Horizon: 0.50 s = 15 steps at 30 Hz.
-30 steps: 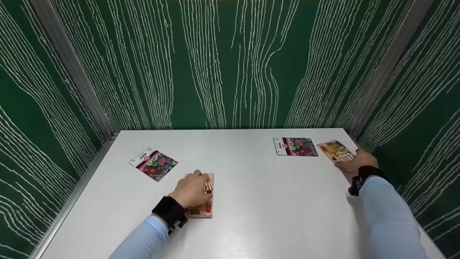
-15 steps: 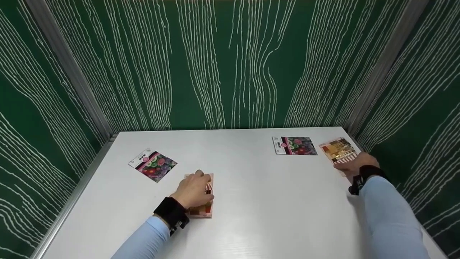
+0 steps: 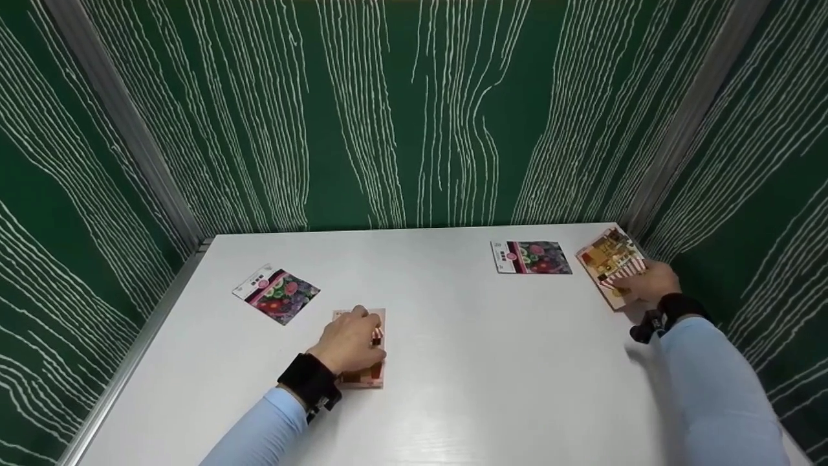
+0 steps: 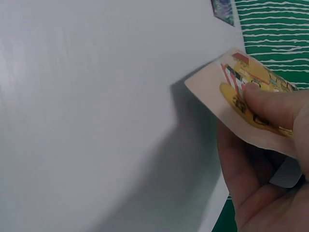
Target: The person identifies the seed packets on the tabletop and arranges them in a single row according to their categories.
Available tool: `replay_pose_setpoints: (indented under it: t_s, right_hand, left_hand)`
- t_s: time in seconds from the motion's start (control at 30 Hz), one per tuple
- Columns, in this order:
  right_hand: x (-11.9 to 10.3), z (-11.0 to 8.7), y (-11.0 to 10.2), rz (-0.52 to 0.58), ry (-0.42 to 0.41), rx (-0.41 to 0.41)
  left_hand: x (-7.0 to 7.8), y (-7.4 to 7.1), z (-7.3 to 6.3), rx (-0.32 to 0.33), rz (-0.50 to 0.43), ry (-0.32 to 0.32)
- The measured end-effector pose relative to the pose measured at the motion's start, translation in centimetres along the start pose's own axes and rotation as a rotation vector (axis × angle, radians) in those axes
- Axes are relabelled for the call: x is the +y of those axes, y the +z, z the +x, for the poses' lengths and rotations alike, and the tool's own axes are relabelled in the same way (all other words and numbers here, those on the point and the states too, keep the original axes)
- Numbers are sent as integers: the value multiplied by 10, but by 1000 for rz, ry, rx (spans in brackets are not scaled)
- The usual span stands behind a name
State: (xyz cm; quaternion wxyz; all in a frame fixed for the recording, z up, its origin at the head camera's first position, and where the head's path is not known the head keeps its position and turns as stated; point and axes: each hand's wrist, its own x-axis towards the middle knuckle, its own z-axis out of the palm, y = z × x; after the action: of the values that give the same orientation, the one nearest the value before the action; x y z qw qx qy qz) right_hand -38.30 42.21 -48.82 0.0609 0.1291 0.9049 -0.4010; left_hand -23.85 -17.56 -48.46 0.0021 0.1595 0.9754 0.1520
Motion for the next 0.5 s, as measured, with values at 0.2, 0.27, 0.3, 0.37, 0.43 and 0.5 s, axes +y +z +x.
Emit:
replay_pose_setpoints:
  t_s: [0.2, 0.27, 0.3, 0.37, 0.43, 0.5]
  right_hand:
    - [5, 15, -1, 21, -32, -35]
    - [3, 15, 0, 37, -36, -47]
    - [1, 14, 0, 45, -36, -52]
    - [-2, 13, 1, 62, -43, -58]
    - [-7, 11, 3, 84, -57, -58]
    - [-12, 9, 4, 113, -72, -58]
  left_hand:
    - [2, 3, 0, 3, -19, 48]
    - [4, 3, 1, -2, -31, 57]
    - [4, 3, 2, -9, -39, 53]
    - [6, 3, 3, -25, -60, 37]
    - [8, 4, 4, -37, -79, 17]
    - [9, 4, 5, -44, -97, 6]
